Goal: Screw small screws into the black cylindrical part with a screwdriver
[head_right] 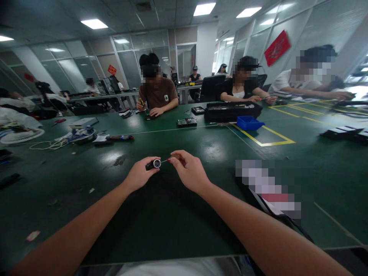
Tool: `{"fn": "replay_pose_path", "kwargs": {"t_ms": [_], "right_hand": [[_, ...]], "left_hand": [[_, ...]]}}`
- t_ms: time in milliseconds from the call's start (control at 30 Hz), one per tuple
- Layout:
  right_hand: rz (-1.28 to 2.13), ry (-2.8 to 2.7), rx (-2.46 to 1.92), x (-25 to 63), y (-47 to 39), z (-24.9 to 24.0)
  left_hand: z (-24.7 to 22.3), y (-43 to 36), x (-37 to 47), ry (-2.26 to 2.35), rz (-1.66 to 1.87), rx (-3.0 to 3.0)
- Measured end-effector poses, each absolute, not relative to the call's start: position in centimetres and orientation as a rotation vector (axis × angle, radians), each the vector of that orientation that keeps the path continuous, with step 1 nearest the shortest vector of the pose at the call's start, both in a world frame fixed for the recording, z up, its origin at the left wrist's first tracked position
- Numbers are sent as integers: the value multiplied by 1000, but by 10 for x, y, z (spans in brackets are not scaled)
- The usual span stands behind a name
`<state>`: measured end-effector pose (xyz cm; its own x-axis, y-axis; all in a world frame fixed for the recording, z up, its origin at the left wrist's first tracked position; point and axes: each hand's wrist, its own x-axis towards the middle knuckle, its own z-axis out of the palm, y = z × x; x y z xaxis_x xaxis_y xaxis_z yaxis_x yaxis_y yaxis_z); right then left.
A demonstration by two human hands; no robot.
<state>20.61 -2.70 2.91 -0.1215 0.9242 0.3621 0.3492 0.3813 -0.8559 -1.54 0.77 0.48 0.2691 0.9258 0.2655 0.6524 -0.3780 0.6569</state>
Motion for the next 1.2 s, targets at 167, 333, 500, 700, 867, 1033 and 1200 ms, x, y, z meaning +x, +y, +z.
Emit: {"fn": "replay_pose_path", "kwargs": {"t_ms": [167,333,500,700,867,1033,1200], "right_hand": [[765,-1634,-1139,206,-24,27],[736,-1621,-1128,207,-23,24],[612,-1674,-1249,208,-25,30],[508,-1754,-1303,208,-28,35],[594,-1816,-1228,208,-27,35],[621,-1801,-1340,209,-23,34],[612,-1828,-1306,208,-24,32]], "left_hand": [[6,8,-17,1418,899,2125],[4,7,-17,1401,884,2139],[5,7,-18,1413,868,2176],[12,3,-17,1438,829,2232],[10,3,-17,1412,790,2251],[7,4,-18,1423,778,2256],[7,4,-18,1420,763,2265]]}}
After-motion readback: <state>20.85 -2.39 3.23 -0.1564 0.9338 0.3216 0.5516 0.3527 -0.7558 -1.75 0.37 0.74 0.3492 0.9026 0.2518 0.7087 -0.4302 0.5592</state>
